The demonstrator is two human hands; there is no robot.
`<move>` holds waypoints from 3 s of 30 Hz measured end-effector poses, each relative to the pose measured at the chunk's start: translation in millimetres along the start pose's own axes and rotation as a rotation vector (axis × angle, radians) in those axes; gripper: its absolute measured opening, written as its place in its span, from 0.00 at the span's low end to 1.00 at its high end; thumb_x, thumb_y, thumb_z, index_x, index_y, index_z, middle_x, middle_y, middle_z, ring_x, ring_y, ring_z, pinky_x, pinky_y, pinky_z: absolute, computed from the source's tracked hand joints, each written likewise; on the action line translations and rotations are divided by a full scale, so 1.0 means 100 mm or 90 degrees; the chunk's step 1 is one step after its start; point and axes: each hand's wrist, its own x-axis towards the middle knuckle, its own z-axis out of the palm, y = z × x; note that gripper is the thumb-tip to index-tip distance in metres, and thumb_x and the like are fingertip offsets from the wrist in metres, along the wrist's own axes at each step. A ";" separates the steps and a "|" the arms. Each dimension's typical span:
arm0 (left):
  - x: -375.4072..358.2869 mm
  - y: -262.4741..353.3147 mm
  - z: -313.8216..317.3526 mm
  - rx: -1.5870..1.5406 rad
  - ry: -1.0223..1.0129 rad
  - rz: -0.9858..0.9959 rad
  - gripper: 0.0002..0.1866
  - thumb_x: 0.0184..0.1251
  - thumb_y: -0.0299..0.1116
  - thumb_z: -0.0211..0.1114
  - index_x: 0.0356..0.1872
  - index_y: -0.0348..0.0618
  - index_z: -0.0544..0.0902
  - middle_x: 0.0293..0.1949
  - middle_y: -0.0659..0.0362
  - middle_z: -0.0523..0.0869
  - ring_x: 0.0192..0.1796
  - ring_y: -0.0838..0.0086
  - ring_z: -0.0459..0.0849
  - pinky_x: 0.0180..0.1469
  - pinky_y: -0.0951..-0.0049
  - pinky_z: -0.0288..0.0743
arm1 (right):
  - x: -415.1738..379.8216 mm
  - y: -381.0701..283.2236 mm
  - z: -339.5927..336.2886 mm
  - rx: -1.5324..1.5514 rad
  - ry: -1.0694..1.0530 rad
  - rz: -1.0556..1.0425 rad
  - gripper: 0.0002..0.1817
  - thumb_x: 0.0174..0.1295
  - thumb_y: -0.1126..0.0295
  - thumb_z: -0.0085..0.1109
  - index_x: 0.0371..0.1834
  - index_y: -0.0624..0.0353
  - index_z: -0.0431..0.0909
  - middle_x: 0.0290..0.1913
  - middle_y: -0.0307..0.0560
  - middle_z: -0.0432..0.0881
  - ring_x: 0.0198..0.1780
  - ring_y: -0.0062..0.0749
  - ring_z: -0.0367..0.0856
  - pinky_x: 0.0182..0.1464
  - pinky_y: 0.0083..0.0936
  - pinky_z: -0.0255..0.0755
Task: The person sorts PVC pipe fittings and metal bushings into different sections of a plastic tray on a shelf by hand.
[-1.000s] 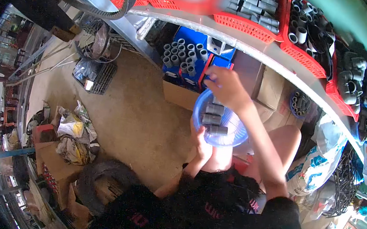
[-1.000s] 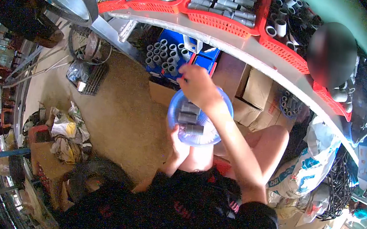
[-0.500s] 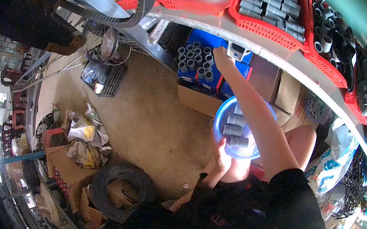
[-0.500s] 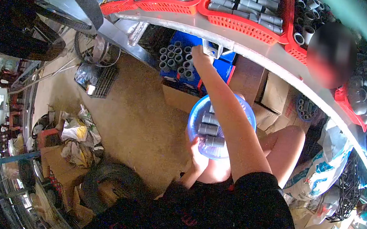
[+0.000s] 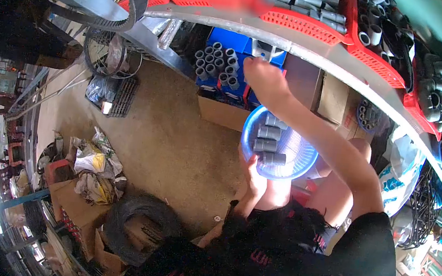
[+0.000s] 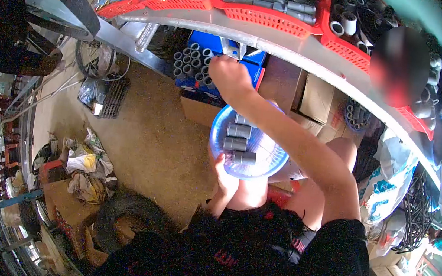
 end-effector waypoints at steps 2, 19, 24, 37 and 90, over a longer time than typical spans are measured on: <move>-0.01 0.06 0.07 -0.009 -0.009 0.016 0.29 0.58 0.47 0.56 0.57 0.42 0.66 0.51 0.54 0.74 0.53 0.66 0.72 0.56 0.63 0.64 | -0.40 0.08 -0.48 0.160 0.092 0.062 0.11 0.49 0.81 0.51 0.36 0.62 0.78 0.36 0.54 0.79 0.36 0.47 0.82 0.38 0.31 0.77; 0.08 0.04 0.13 0.040 -0.057 0.081 0.30 0.58 0.47 0.53 0.58 0.39 0.63 0.52 0.55 0.72 0.55 0.68 0.70 0.58 0.67 0.61 | -1.86 0.34 -0.28 0.284 0.124 0.284 0.15 0.41 0.77 0.64 0.36 0.58 0.83 0.54 0.49 0.68 0.56 0.47 0.65 0.58 0.36 0.62; 0.10 -0.01 0.03 0.041 -0.058 0.070 0.31 0.58 0.47 0.53 0.58 0.37 0.63 0.51 0.55 0.72 0.54 0.69 0.70 0.57 0.68 0.61 | -1.97 0.32 -0.49 0.308 0.044 0.273 0.15 0.42 0.75 0.66 0.37 0.59 0.81 0.57 0.51 0.67 0.61 0.49 0.60 0.62 0.38 0.59; 0.02 0.11 0.22 0.085 -0.042 0.114 0.33 0.53 0.48 0.56 0.57 0.39 0.65 0.50 0.54 0.74 0.53 0.67 0.73 0.56 0.66 0.64 | -1.79 0.44 -0.19 0.257 0.154 0.223 0.16 0.38 0.77 0.67 0.35 0.52 0.82 0.53 0.49 0.71 0.54 0.46 0.68 0.58 0.37 0.64; 0.09 -0.01 0.03 0.045 -0.073 0.053 0.38 0.59 0.52 0.57 0.63 0.36 0.58 0.57 0.51 0.66 0.61 0.65 0.64 0.64 0.63 0.53 | 0.68 -0.11 1.06 -0.021 -0.190 -0.167 0.10 0.46 0.76 0.57 0.33 0.55 0.81 0.57 0.53 0.66 0.46 0.47 0.79 0.41 0.37 0.76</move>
